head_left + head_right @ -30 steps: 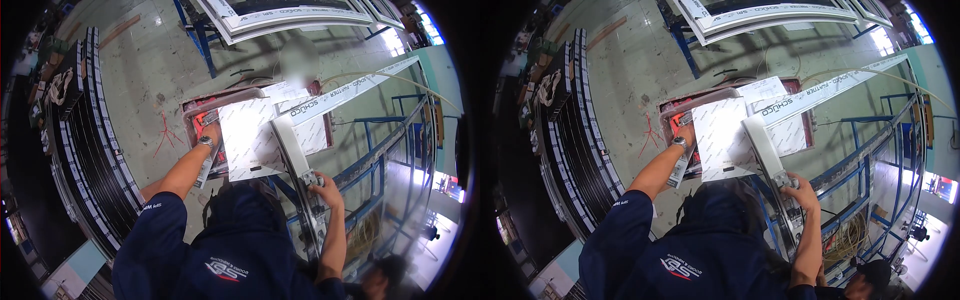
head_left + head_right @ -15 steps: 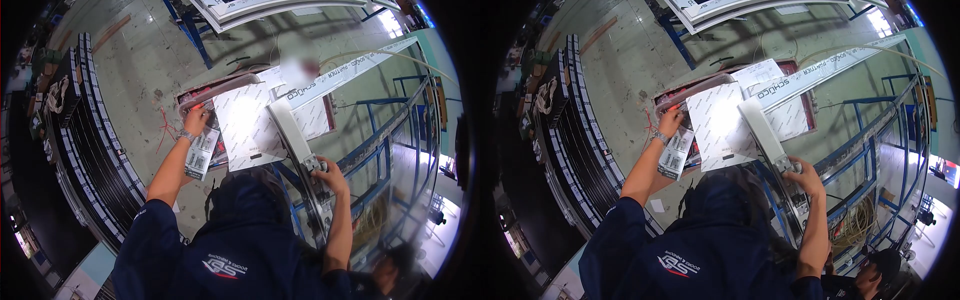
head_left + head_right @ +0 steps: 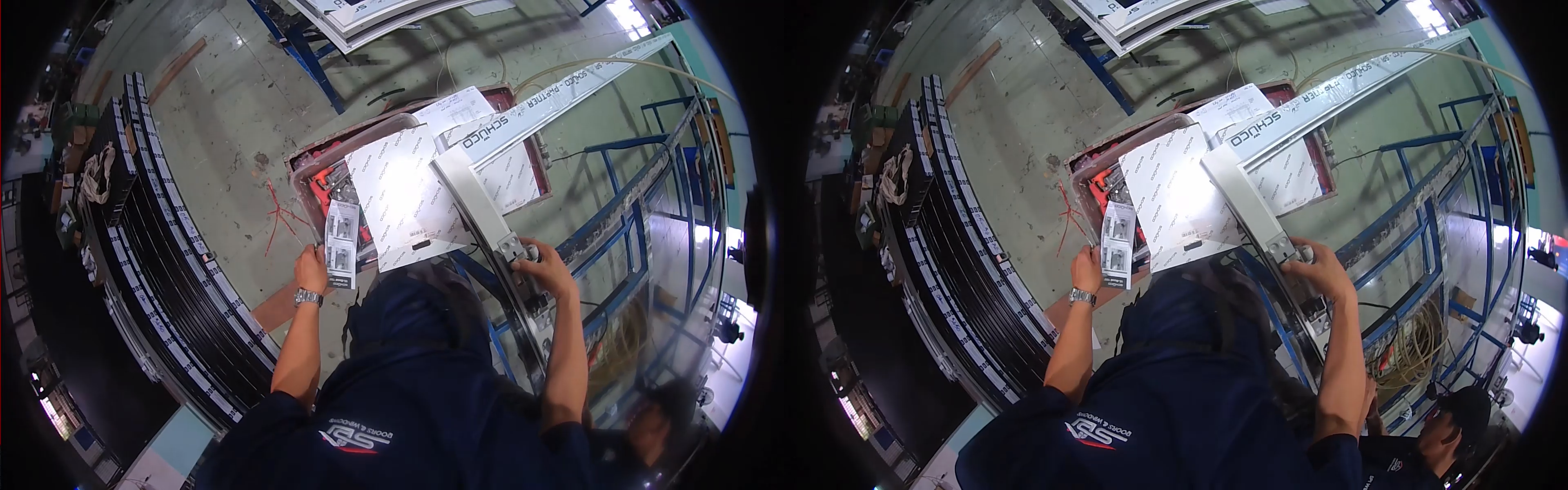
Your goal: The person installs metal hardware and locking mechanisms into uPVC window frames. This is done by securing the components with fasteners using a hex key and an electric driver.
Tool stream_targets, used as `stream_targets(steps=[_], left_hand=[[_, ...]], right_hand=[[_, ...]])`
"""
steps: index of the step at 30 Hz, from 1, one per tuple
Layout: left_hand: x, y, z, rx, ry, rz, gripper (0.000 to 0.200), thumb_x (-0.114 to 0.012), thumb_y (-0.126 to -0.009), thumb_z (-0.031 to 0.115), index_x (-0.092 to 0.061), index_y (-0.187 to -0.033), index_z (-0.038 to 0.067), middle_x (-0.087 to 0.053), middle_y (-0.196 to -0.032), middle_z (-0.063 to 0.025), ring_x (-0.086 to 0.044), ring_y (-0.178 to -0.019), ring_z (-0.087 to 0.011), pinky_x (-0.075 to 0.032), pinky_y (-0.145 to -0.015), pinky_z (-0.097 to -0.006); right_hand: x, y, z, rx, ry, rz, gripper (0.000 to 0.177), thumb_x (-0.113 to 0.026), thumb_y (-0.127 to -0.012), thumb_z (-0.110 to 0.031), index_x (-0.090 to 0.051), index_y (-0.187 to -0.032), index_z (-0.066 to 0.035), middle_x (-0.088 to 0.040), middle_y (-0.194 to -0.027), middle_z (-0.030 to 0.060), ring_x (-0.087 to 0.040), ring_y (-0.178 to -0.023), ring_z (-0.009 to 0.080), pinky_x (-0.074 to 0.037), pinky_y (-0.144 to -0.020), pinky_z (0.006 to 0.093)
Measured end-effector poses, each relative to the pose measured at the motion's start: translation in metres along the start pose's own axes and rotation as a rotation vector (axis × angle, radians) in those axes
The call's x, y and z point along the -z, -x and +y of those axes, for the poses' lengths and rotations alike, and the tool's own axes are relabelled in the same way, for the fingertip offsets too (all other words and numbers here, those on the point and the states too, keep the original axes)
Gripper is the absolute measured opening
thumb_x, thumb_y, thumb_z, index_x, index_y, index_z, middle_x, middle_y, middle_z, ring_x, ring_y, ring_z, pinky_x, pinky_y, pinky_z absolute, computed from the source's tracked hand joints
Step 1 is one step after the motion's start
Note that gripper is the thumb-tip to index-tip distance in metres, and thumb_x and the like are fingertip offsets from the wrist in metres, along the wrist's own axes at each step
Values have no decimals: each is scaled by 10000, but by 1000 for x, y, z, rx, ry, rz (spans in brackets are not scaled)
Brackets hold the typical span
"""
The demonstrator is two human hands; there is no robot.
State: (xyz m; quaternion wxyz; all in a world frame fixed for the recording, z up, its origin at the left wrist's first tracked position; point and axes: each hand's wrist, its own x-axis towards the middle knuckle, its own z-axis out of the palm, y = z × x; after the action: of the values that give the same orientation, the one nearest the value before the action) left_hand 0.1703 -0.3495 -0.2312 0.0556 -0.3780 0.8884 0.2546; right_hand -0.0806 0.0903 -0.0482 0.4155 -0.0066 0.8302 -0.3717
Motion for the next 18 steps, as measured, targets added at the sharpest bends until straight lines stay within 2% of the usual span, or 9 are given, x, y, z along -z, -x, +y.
stream_targets(steps=[2, 3, 6, 8, 9, 12, 15, 18], left_hand=[[9, -3, 1, 36, -84, 109, 301, -588, -1027, 259, -638, -1014, -38, -711, -928, -278, -665, -899, -516, -522, -768, -566], [1, -9, -21, -28, -199, 250, 314, -604, -1042, 279, -633, -986, -28, -722, -880, -229, -717, -826, -417, -542, -711, -507], [37, -34, -31, 286, 407, 18, 310, -620, -1060, 298, -637, -982, -1, -707, -841, -127, -714, -775, -233, -540, -662, -370], [59, -42, -6, 284, 908, -119, 284, -628, -1065, 285, -639, -1001, 9, -681, -857, -80, -673, -757, -151, -515, -649, -303], [71, -46, 14, 282, 1154, -202, 271, -632, -1067, 279, -641, -1010, 15, -669, -866, -57, -653, -748, -110, -503, -643, -269], [95, -37, 122, 108, 1299, -415, 244, -625, -1071, 234, -643, -1016, -3, -691, -906, -64, -621, -672, -125, -531, -646, -281], [91, -8, 247, -28, 1192, -655, 246, -642, -1060, 224, -660, -1042, -21, -711, -936, -93, -686, -734, -144, -558, -668, -301], [48, 4, 346, -226, 949, -904, 249, -656, -1047, 221, -673, -1052, -27, -720, -951, -82, -715, -821, -154, -570, -722, -283]], right_hand=[[2, 1, -2, -5, 17, -18, 737, -813, -734, -332, -650, -1380, -17, -719, -1158, 129, -674, -995, 204, -508, -927, 337], [3, 0, 0, -10, 29, -26, 739, -815, -735, -342, -652, -1377, -15, -717, -1172, 135, -674, -1014, 212, -506, -941, 343], [6, -2, 0, 3, 65, -24, 752, -829, -735, -386, -659, -1361, -5, -721, -1191, 157, -669, -1074, 238, -493, -981, 358], [5, -2, 4, 26, 74, -21, 777, -843, -730, -430, -663, -1354, -4, -728, -1185, 174, -674, -1096, 257, -494, -995, 367], [5, -5, 8, 47, 73, -17, 796, -851, -725, -457, -665, -1355, -8, -733, -1176, 183, -682, -1097, 266, -500, -996, 371], [4, -7, 19, 75, 32, -1, 880, -869, -699, -543, -661, -1350, 11, -735, -1175, 212, -687, -1123, 300, -500, -1013, 384], [3, -8, 27, 115, 38, 13, 916, -858, -680, -601, -669, -1336, 9, -730, -1185, 237, -689, -1143, 335, -500, -1022, 399], [1, -15, 36, 169, 66, -5, 937, -847, -671, -631, -671, -1330, 12, -720, -1213, 252, -682, -1168, 362, -499, -1031, 410]])
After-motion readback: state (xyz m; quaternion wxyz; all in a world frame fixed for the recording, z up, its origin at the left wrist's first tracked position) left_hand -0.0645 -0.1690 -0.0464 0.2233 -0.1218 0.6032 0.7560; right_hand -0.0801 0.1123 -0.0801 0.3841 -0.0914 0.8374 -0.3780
